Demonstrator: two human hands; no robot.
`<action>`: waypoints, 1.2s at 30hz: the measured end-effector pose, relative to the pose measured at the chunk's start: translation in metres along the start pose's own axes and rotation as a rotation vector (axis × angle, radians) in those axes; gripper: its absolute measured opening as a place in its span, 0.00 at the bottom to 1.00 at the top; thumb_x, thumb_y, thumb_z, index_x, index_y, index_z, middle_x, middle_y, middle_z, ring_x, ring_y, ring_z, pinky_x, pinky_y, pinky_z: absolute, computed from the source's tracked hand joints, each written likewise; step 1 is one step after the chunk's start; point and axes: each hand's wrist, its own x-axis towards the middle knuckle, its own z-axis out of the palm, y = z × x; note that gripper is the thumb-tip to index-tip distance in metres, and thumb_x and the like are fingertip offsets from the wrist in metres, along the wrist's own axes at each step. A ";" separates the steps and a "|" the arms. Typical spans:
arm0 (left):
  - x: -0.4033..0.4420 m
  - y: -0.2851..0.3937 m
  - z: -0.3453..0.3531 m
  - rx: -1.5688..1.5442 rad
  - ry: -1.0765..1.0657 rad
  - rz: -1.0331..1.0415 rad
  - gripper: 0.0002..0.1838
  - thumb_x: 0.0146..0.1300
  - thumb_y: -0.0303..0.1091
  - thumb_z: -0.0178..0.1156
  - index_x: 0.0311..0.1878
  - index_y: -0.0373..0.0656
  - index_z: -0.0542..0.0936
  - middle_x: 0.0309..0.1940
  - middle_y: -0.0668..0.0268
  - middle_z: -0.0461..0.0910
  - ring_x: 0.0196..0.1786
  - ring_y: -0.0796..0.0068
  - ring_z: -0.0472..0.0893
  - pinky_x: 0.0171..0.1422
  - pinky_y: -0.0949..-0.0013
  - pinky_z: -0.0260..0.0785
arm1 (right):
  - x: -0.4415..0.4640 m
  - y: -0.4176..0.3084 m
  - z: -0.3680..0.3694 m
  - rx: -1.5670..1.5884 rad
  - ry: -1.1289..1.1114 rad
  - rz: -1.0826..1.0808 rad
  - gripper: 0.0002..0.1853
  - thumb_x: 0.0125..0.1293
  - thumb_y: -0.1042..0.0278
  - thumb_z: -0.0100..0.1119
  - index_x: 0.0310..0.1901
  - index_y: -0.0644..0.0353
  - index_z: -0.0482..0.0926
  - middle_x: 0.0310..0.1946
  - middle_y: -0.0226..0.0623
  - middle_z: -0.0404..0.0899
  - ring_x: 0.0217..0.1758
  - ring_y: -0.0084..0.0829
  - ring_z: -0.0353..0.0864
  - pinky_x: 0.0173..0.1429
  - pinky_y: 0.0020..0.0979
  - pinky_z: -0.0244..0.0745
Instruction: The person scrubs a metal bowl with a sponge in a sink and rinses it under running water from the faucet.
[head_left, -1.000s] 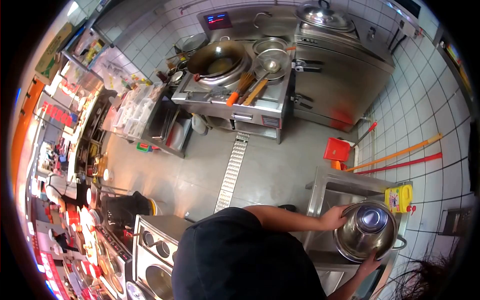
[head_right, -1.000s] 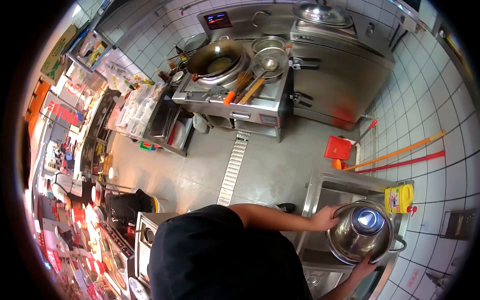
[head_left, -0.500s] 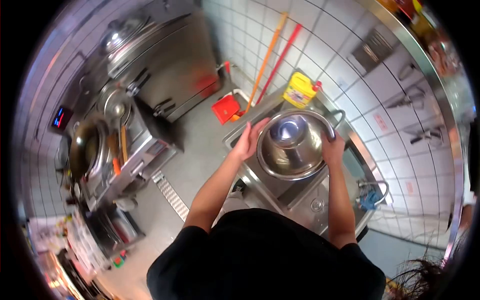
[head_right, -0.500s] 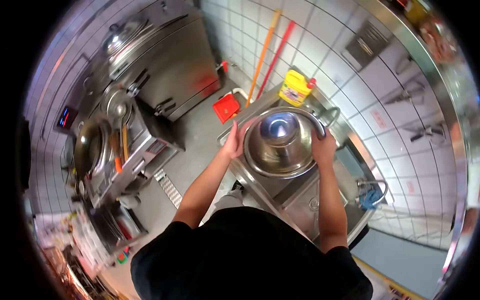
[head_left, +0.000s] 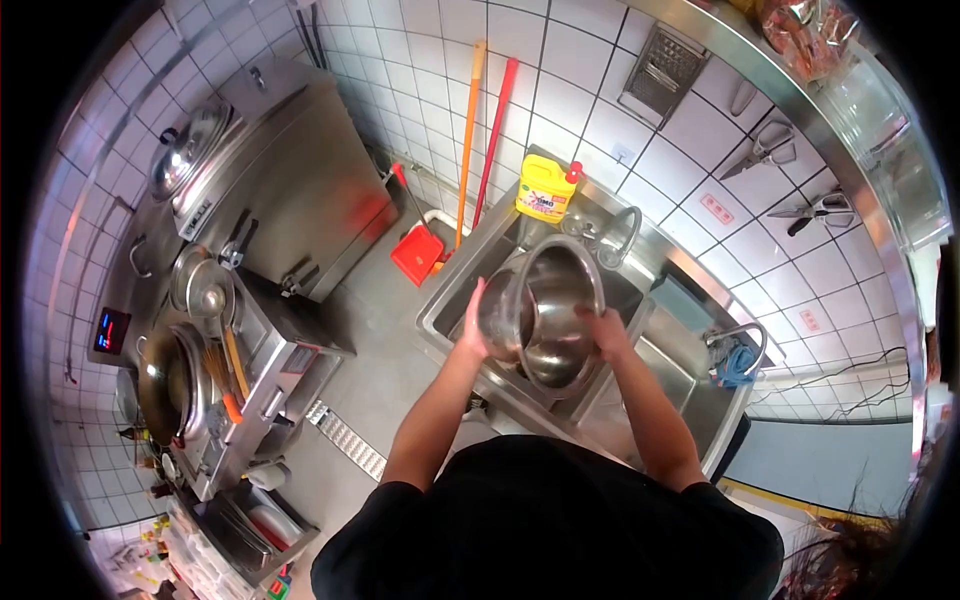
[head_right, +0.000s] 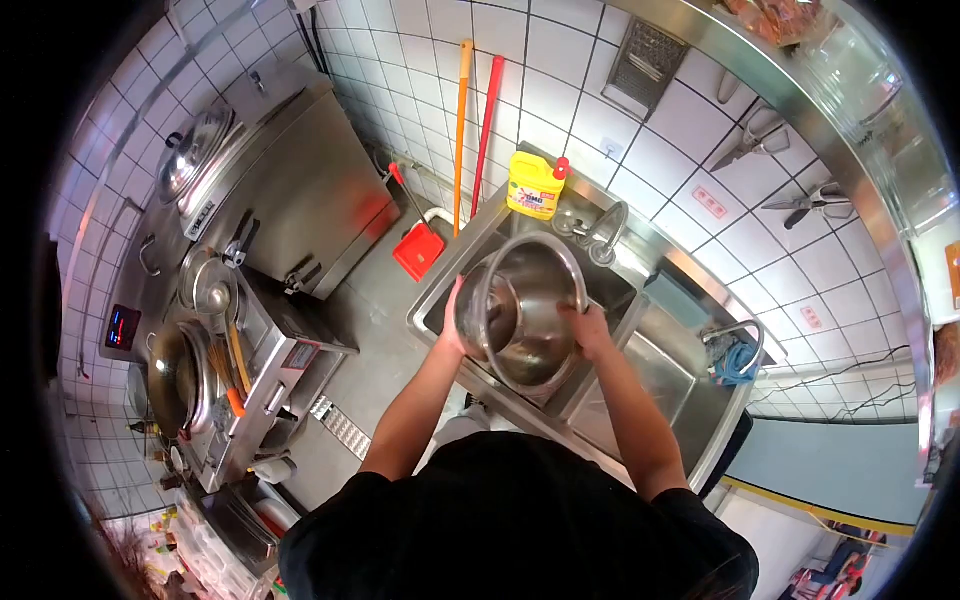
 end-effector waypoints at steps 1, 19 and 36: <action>0.007 0.003 -0.007 -0.013 -0.086 -0.058 0.36 0.69 0.70 0.46 0.61 0.47 0.78 0.52 0.61 0.82 0.52 0.59 0.82 0.60 0.45 0.74 | 0.000 0.009 0.002 0.166 -0.110 0.081 0.15 0.66 0.65 0.65 0.49 0.67 0.82 0.36 0.38 0.85 0.31 0.31 0.83 0.38 0.35 0.80; 0.090 0.007 -0.059 0.183 0.168 -0.172 0.42 0.65 0.70 0.44 0.70 0.45 0.70 0.69 0.55 0.70 0.72 0.48 0.65 0.77 0.42 0.52 | 0.065 0.065 0.000 0.461 -0.653 0.399 0.16 0.71 0.59 0.55 0.50 0.62 0.78 0.37 0.42 0.82 0.30 0.33 0.81 0.27 0.31 0.74; 0.095 -0.040 -0.128 0.041 0.065 0.023 0.33 0.73 0.60 0.45 0.67 0.43 0.73 0.64 0.59 0.75 0.67 0.58 0.72 0.73 0.51 0.62 | 0.069 0.187 -0.007 0.846 -0.810 1.022 0.18 0.72 0.50 0.50 0.44 0.58 0.77 0.30 0.39 0.79 0.21 0.32 0.76 0.15 0.27 0.63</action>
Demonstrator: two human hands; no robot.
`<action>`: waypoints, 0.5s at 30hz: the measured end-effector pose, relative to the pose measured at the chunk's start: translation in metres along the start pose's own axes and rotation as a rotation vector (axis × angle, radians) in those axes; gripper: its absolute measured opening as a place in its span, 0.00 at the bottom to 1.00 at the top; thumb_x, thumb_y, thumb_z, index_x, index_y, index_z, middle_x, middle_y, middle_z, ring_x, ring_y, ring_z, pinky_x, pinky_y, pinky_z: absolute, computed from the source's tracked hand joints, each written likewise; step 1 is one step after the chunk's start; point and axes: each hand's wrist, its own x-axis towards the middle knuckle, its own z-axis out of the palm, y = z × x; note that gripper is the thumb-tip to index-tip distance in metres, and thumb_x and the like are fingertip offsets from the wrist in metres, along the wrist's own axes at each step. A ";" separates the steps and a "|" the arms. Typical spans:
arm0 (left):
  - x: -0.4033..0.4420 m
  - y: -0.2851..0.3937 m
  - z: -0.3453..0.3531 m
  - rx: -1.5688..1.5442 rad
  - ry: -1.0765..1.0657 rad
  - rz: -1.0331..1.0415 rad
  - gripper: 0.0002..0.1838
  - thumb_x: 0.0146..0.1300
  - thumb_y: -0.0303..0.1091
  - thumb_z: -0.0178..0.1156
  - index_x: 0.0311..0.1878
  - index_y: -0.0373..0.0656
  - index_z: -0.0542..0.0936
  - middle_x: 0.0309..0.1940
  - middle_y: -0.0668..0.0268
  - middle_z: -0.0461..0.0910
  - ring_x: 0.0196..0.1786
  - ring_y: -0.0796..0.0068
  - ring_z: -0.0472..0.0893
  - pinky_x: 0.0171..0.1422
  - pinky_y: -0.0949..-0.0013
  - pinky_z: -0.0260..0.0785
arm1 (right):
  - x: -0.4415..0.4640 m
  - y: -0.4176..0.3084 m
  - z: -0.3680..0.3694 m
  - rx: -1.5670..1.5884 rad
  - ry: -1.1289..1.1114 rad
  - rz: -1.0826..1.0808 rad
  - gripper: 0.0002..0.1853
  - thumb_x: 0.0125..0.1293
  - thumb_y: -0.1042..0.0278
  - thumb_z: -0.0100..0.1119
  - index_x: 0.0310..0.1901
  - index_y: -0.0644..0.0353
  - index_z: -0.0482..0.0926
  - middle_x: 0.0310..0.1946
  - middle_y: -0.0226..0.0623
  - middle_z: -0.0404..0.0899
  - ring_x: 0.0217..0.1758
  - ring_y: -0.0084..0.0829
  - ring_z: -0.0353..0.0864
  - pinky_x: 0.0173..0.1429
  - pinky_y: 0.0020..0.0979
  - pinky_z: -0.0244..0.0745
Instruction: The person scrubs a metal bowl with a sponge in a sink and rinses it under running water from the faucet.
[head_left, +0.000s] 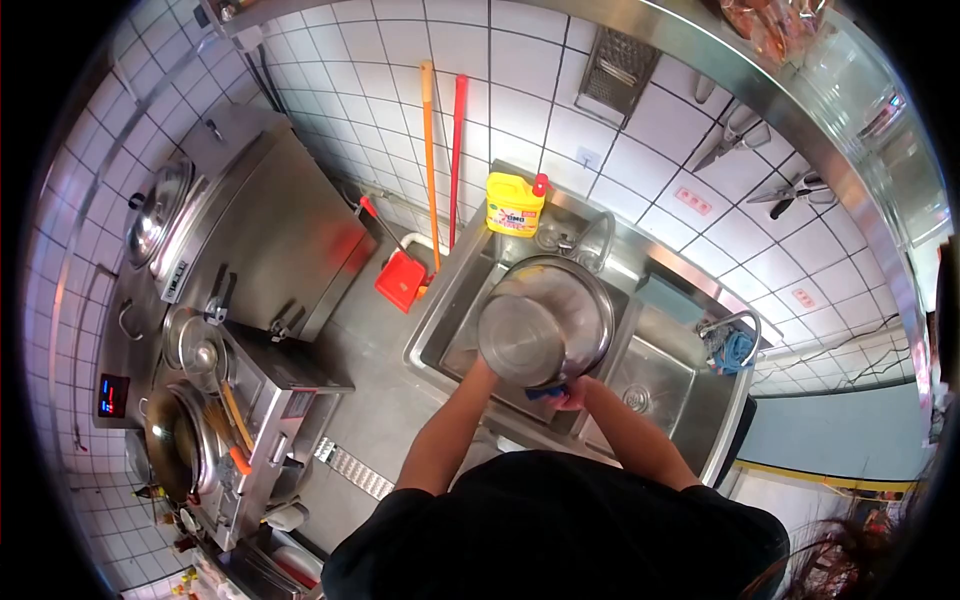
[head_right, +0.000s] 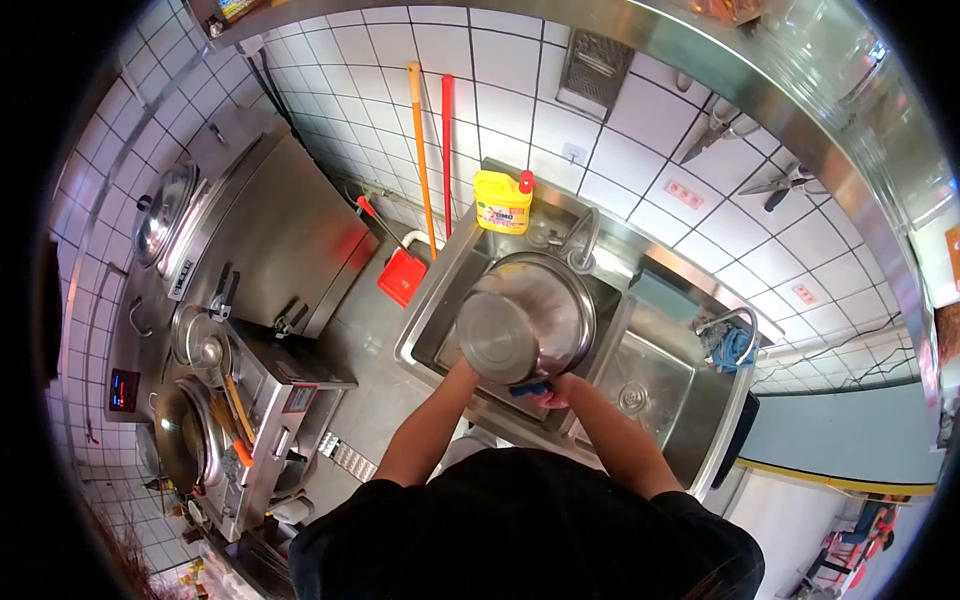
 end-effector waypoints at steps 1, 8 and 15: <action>-0.005 0.000 0.001 0.035 0.019 0.059 0.33 0.73 0.60 0.45 0.67 0.43 0.73 0.64 0.60 0.75 0.67 0.58 0.73 0.73 0.51 0.63 | -0.004 0.001 0.000 -0.045 0.069 -0.083 0.19 0.72 0.48 0.49 0.43 0.57 0.76 0.28 0.37 0.77 0.20 0.29 0.72 0.15 0.27 0.62; -0.042 0.030 0.006 0.160 0.415 0.202 0.30 0.74 0.59 0.50 0.62 0.42 0.77 0.55 0.60 0.81 0.55 0.67 0.81 0.62 0.63 0.73 | -0.068 0.022 0.062 -0.301 0.950 -1.022 0.23 0.74 0.41 0.46 0.45 0.56 0.77 0.30 0.35 0.77 0.26 0.29 0.74 0.25 0.32 0.70; -0.077 0.030 0.064 0.773 0.428 0.443 0.23 0.77 0.51 0.51 0.47 0.37 0.82 0.41 0.67 0.83 0.43 0.80 0.79 0.52 0.73 0.72 | -0.092 0.021 0.109 -0.897 0.992 -1.673 0.14 0.80 0.61 0.42 0.50 0.63 0.73 0.45 0.36 0.77 0.49 0.26 0.73 0.59 0.28 0.67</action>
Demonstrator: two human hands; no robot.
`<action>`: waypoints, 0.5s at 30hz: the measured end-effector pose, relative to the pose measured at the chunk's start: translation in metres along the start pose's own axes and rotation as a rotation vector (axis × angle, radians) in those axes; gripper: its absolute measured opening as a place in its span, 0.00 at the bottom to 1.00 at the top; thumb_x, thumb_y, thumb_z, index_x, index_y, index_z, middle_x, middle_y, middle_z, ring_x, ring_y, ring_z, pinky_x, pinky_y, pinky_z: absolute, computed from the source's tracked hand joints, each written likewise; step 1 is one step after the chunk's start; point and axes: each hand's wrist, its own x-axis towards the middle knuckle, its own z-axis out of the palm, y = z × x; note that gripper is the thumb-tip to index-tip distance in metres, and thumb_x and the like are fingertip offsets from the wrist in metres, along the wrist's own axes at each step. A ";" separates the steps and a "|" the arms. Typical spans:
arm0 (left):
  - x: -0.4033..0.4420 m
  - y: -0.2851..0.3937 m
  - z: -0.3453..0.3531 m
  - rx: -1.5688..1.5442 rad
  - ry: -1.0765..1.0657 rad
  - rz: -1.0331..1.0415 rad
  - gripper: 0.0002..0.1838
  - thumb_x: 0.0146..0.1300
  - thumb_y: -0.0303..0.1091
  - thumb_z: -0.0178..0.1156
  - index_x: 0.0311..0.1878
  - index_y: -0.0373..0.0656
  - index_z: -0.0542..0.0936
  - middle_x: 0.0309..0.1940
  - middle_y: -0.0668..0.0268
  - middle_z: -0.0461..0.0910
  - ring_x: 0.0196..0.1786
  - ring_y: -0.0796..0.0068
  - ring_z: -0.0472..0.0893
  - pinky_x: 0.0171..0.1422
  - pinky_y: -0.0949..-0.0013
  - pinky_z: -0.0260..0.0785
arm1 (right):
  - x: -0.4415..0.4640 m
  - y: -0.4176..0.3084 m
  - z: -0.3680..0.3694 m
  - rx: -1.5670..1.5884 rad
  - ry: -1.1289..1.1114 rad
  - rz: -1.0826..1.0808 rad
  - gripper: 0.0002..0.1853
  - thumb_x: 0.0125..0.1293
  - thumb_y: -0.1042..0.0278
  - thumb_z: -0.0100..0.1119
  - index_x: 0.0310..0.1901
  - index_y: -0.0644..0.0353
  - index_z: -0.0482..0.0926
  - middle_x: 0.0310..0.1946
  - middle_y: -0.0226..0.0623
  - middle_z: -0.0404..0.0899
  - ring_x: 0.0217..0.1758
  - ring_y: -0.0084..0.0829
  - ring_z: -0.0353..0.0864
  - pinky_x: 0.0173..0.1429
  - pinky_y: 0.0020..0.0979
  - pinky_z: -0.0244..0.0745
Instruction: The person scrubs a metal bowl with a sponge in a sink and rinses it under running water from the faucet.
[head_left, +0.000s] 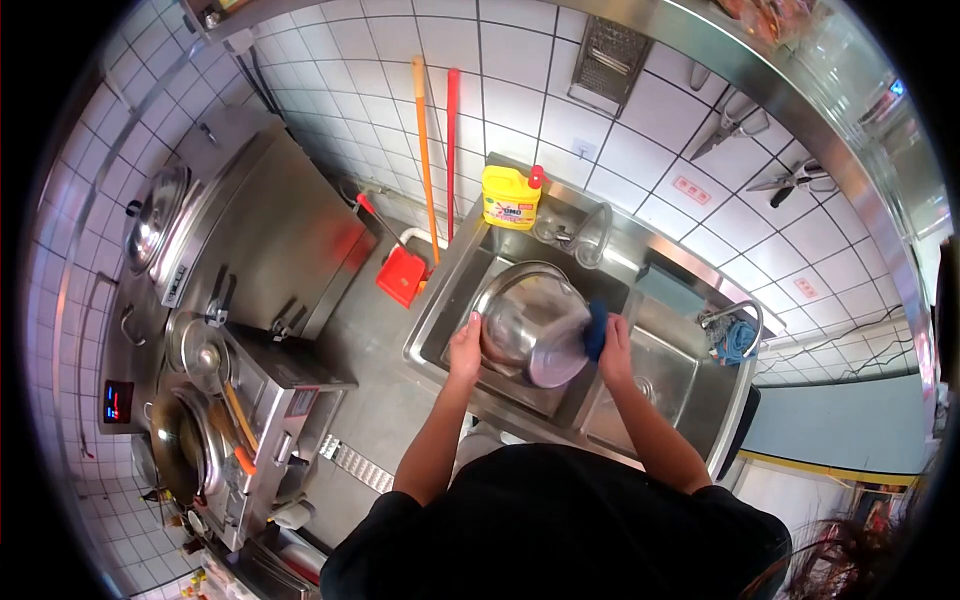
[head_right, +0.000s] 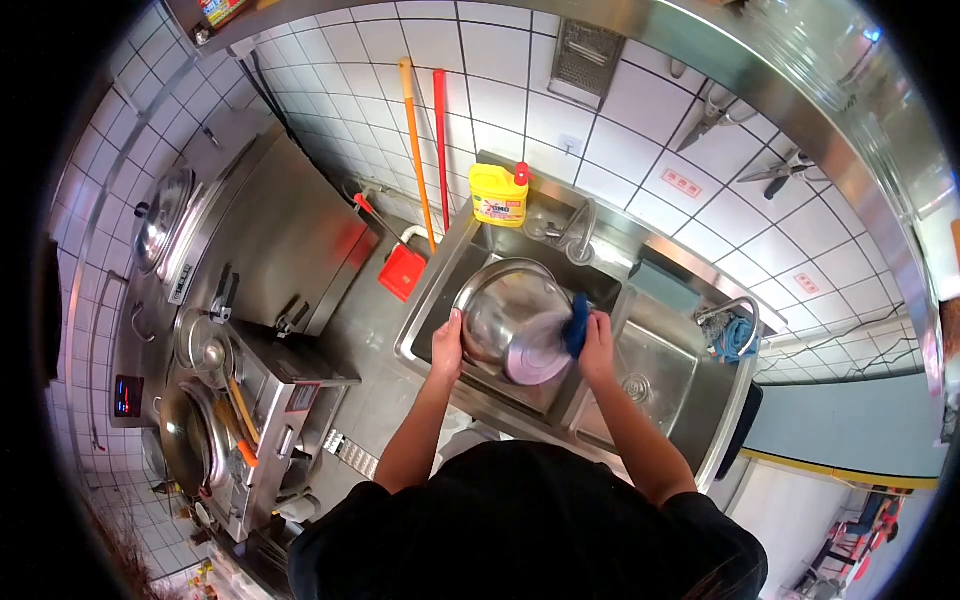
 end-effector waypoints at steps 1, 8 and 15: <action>-0.003 0.007 0.007 0.046 0.005 0.034 0.24 0.77 0.51 0.51 0.44 0.36 0.83 0.36 0.69 0.83 0.39 0.82 0.78 0.49 0.74 0.71 | -0.001 -0.013 0.004 0.018 -0.003 -0.078 0.13 0.79 0.63 0.43 0.51 0.63 0.73 0.47 0.37 0.76 0.50 0.27 0.73 0.60 0.29 0.67; -0.031 0.054 0.046 0.363 0.011 0.180 0.25 0.76 0.49 0.54 0.32 0.36 0.83 0.23 0.75 0.77 0.28 0.86 0.70 0.34 0.74 0.66 | -0.009 -0.115 0.026 -0.244 -0.269 -0.693 0.14 0.65 0.68 0.59 0.51 0.62 0.73 0.58 0.46 0.73 0.65 0.47 0.70 0.70 0.42 0.63; -0.046 0.073 0.068 0.626 0.105 0.310 0.23 0.74 0.44 0.58 0.24 0.37 0.76 0.14 0.73 0.67 0.20 0.86 0.64 0.25 0.72 0.58 | -0.026 -0.139 0.052 -0.601 -0.563 -0.897 0.18 0.60 0.70 0.60 0.53 0.62 0.73 0.62 0.46 0.71 0.72 0.51 0.64 0.77 0.52 0.54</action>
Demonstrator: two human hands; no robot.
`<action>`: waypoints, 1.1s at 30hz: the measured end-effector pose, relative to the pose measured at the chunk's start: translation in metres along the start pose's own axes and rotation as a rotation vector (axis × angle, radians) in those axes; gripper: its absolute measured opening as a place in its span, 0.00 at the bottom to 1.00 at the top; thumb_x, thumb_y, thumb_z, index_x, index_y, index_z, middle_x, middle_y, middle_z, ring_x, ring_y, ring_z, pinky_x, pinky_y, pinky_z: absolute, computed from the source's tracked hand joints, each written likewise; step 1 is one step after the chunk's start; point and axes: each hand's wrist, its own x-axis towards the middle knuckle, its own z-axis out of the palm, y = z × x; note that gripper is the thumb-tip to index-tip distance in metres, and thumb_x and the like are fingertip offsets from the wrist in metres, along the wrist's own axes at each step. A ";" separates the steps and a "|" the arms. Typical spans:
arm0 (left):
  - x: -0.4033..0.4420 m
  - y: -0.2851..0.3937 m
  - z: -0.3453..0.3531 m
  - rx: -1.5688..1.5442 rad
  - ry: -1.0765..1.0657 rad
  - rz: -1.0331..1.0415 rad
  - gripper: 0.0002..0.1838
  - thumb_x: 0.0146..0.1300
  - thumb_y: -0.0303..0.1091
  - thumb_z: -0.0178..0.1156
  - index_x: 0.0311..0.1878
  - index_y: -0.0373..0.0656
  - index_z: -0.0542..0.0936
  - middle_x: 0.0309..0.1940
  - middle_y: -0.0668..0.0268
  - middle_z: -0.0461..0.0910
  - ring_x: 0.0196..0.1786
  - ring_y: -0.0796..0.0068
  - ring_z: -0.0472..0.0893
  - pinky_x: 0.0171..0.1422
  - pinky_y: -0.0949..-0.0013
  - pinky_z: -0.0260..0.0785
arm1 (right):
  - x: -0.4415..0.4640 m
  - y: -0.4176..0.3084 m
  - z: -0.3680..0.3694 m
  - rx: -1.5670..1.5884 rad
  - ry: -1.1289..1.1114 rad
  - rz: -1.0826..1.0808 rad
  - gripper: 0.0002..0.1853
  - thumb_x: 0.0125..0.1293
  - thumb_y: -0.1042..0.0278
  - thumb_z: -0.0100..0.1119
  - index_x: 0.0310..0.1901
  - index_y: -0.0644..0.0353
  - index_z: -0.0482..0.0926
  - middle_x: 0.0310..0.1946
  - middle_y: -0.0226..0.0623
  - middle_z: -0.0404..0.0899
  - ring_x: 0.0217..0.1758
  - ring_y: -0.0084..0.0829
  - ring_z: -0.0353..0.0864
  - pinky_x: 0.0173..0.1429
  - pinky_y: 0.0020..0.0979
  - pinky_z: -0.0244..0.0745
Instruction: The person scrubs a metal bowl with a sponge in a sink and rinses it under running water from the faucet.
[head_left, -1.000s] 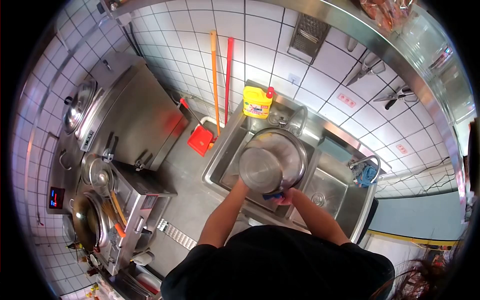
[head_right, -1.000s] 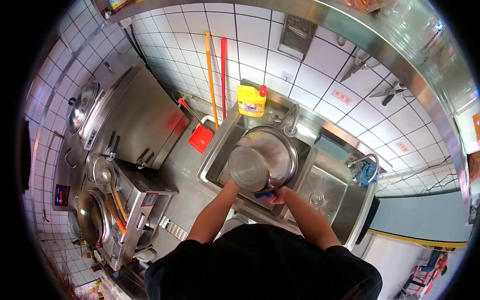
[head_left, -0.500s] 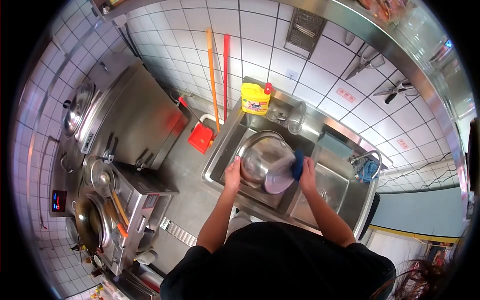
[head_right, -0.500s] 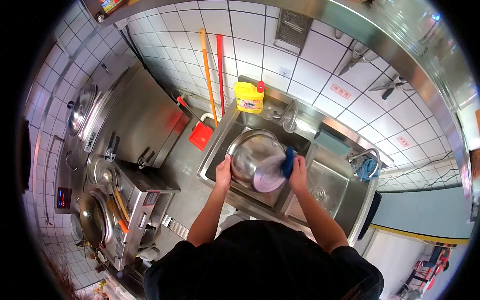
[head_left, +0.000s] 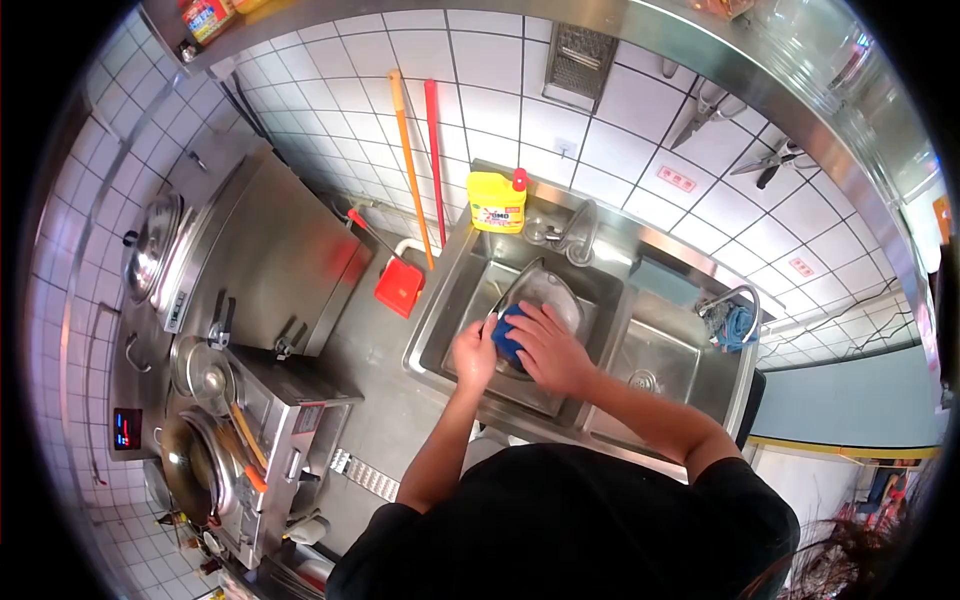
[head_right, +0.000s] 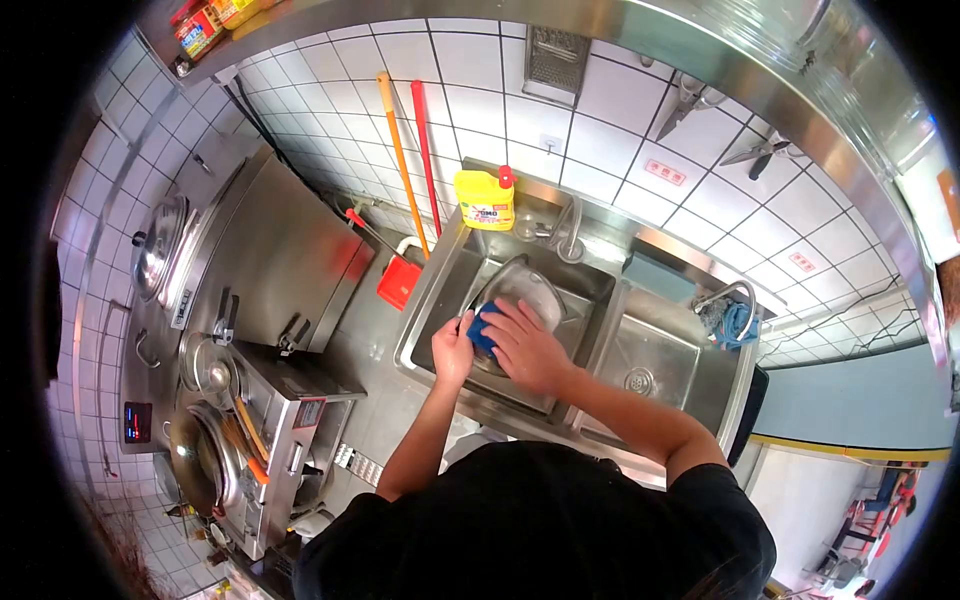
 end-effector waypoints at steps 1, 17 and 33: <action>-0.002 0.002 0.000 -0.032 -0.007 -0.004 0.23 0.73 0.44 0.58 0.24 0.36 0.76 0.14 0.73 0.67 0.21 0.85 0.64 0.25 0.72 0.58 | 0.003 0.001 -0.005 0.019 0.004 0.035 0.18 0.61 0.69 0.60 0.53 0.62 0.74 0.62 0.46 0.71 0.72 0.50 0.64 0.78 0.52 0.53; 0.007 0.014 -0.011 0.305 0.108 0.384 0.19 0.63 0.42 0.67 0.22 0.40 0.77 0.16 0.51 0.71 0.20 0.46 0.72 0.25 0.56 0.63 | 0.027 -0.003 0.010 -0.023 0.044 0.123 0.13 0.63 0.58 0.61 0.41 0.57 0.75 0.43 0.46 0.77 0.48 0.49 0.74 0.51 0.47 0.66; 0.007 0.039 -0.023 0.177 0.207 0.365 0.11 0.61 0.34 0.69 0.28 0.37 0.82 0.17 0.55 0.74 0.17 0.64 0.71 0.25 0.66 0.64 | 0.012 -0.012 0.001 -0.044 0.048 0.094 0.30 0.63 0.70 0.55 0.67 0.68 0.64 0.70 0.51 0.62 0.76 0.52 0.58 0.79 0.49 0.50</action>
